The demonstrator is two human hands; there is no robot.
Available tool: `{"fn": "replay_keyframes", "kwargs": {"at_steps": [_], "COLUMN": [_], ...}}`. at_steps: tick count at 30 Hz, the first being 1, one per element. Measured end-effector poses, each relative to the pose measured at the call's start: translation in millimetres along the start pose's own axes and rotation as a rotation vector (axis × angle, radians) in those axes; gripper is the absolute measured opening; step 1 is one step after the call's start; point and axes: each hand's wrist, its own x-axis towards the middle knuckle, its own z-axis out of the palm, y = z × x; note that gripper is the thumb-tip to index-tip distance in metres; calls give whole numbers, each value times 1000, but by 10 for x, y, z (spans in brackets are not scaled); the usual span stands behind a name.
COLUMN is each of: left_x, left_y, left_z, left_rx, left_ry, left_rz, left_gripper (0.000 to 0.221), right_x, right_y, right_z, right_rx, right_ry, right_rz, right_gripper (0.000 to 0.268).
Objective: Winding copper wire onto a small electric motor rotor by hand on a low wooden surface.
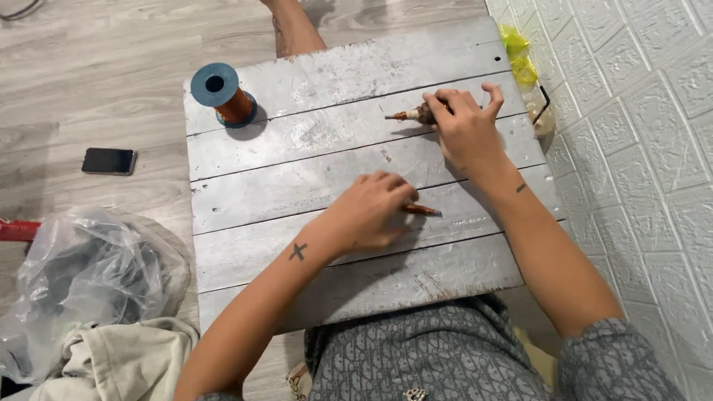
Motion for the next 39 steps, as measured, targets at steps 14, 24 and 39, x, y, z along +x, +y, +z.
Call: {"fn": "replay_keyframes", "kwargs": {"at_steps": [14, 24, 39], "left_x": [12, -99, -300], "left_y": [-4, -285, -740], "left_z": [473, 53, -252], "left_rx": [375, 166, 190], "left_ry": [399, 469, 487], "left_rz": [138, 9, -292], "left_gripper": [9, 15, 17], "right_x": [-18, 23, 17], "right_y": [77, 207, 450], "right_z": [19, -12, -101], "right_rx": [8, 198, 585], "right_ry": [-48, -212, -168], "right_rz": [34, 177, 255], "right_gripper": [54, 75, 50]}}
